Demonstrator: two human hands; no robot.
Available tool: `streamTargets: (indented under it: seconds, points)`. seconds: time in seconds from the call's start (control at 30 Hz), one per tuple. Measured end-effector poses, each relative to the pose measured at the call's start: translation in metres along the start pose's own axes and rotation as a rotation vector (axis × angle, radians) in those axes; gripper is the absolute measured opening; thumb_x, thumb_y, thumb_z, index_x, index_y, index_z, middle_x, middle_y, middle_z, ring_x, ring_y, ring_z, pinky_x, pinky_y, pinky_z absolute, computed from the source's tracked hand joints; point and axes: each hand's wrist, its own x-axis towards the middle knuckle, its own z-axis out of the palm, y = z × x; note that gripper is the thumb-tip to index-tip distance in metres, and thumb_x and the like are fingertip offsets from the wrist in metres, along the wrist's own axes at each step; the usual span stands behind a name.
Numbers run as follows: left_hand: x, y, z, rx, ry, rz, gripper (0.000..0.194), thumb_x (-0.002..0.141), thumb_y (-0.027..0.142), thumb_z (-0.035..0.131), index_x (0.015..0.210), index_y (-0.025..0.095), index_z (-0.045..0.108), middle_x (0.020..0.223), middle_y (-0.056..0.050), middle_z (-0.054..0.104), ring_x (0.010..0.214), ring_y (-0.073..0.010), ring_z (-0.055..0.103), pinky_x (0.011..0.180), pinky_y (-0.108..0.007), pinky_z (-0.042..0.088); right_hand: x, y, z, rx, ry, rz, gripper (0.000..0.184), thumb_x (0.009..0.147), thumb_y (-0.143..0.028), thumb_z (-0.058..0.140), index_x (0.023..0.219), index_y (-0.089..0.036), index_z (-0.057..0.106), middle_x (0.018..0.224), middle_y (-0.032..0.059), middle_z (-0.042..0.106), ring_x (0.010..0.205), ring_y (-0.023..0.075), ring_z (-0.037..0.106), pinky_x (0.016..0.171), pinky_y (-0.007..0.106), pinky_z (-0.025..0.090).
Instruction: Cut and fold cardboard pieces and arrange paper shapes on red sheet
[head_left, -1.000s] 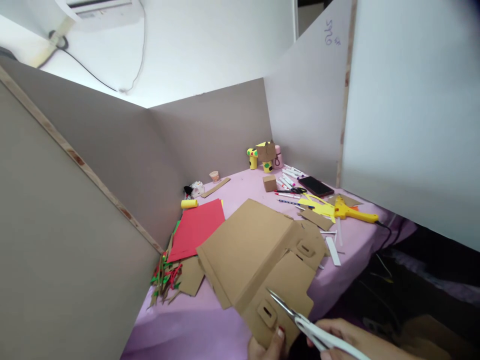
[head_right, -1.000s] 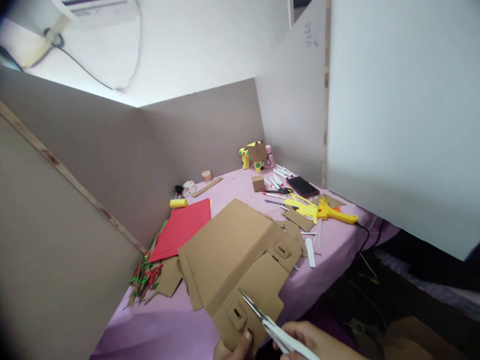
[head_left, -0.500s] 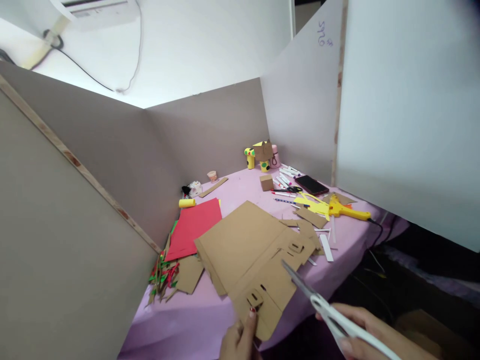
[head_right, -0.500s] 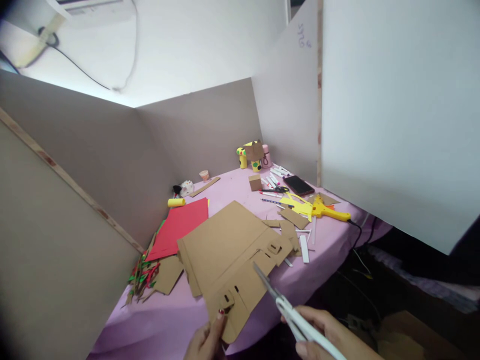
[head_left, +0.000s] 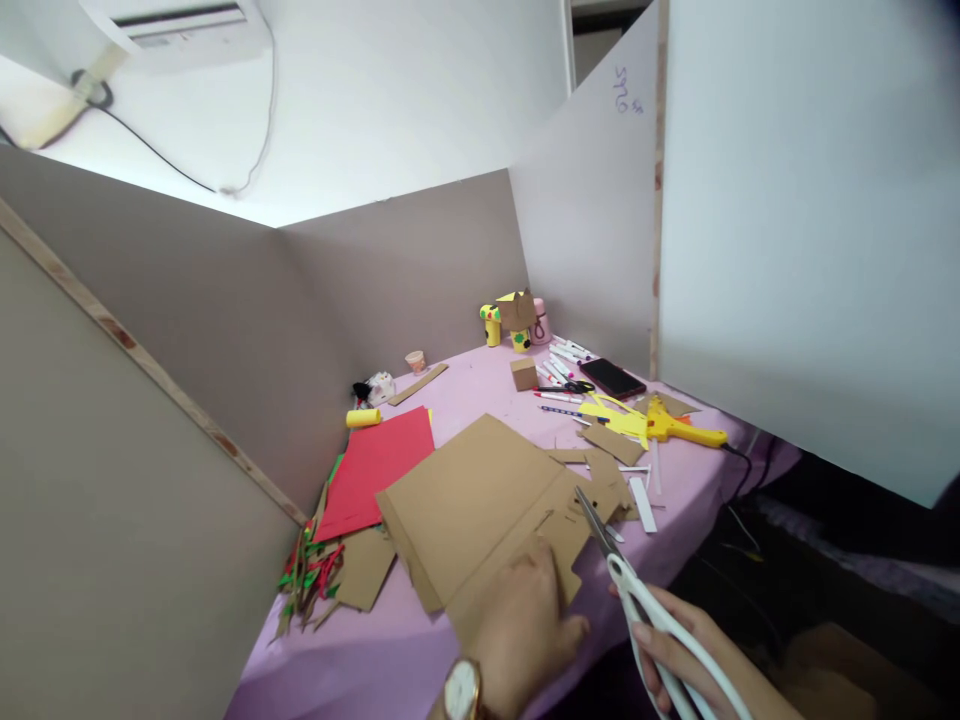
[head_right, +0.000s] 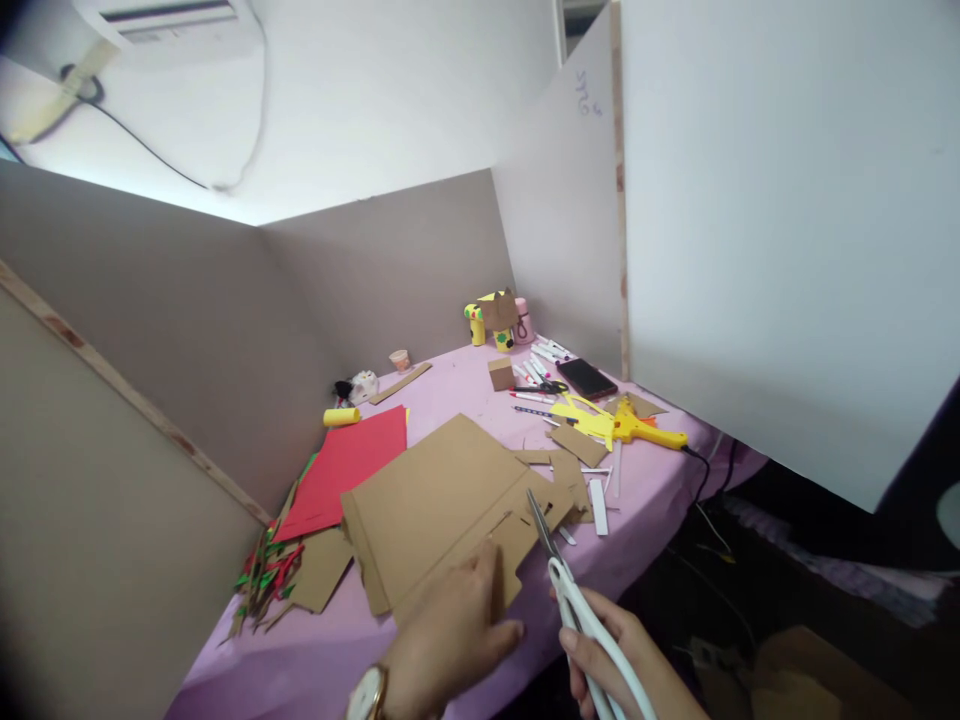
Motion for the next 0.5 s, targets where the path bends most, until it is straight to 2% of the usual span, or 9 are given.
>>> streamTargets:
  seconds: [0.07, 0.1, 0.2, 0.33, 0.5]
  points:
    - [0.009, -0.003, -0.007, 0.006, -0.044, -0.004, 0.037, 0.069, 0.033, 0.047, 0.097, 0.014, 0.061, 0.087, -0.015, 0.068, 0.078, -0.0319, 0.061, 0.066, -0.04, 0.043, -0.001, 0.002, -0.001, -0.008, -0.01, -0.002, 0.055, 0.081, -0.048, 0.057, 0.12, -0.014, 0.038, 0.059, -0.0043, 0.055, 0.049, 0.01, 0.051, 0.047, 0.022, 0.039]
    - [0.013, -0.006, -0.013, -0.001, -0.061, 0.004, 0.03, 0.07, 0.032, 0.044, 0.088, 0.016, 0.062, 0.08, -0.013, 0.067, 0.072, -0.0289, 0.06, 0.063, -0.037, 0.042, -0.001, 0.003, -0.001, -0.008, -0.011, -0.005, 0.055, 0.081, -0.047, 0.057, 0.12, -0.014, 0.037, 0.059, -0.0043, 0.054, 0.05, 0.0101, 0.051, 0.047, 0.022, 0.038]
    - [0.024, -0.018, -0.03, -0.047, -0.065, 0.049, 0.025, 0.074, 0.029, 0.036, 0.074, 0.019, 0.059, 0.075, -0.008, 0.065, 0.068, -0.0221, 0.056, 0.063, -0.032, 0.038, -0.001, 0.003, 0.001, 0.004, -0.021, -0.016, 0.056, 0.081, -0.049, 0.055, 0.12, -0.014, 0.037, 0.059, -0.0044, 0.053, 0.049, 0.0101, 0.049, 0.047, 0.022, 0.037]
    - [0.036, -0.035, -0.042, -0.129, -0.038, 0.035, 0.027, 0.077, 0.029, 0.029, 0.068, 0.019, 0.052, 0.07, -0.004, 0.057, 0.066, -0.0181, 0.049, 0.059, -0.029, 0.034, -0.004, -0.001, 0.009, -0.048, -0.048, -0.001, 0.062, 0.077, -0.059, 0.052, 0.118, -0.014, 0.041, 0.059, -0.0044, 0.049, 0.05, 0.0104, 0.047, 0.047, 0.023, 0.037]
    - [0.044, -0.051, -0.041, -0.267, -0.127, 0.0, 0.019, 0.073, 0.029, 0.037, 0.073, 0.019, 0.053, 0.064, 0.001, 0.05, 0.056, -0.0133, 0.042, 0.051, -0.025, 0.031, -0.009, -0.015, 0.017, -0.3, -0.164, -0.018, 0.07, 0.067, -0.069, 0.054, 0.111, -0.014, 0.053, 0.063, -0.0028, 0.044, 0.055, 0.012, 0.046, 0.048, 0.022, 0.038]
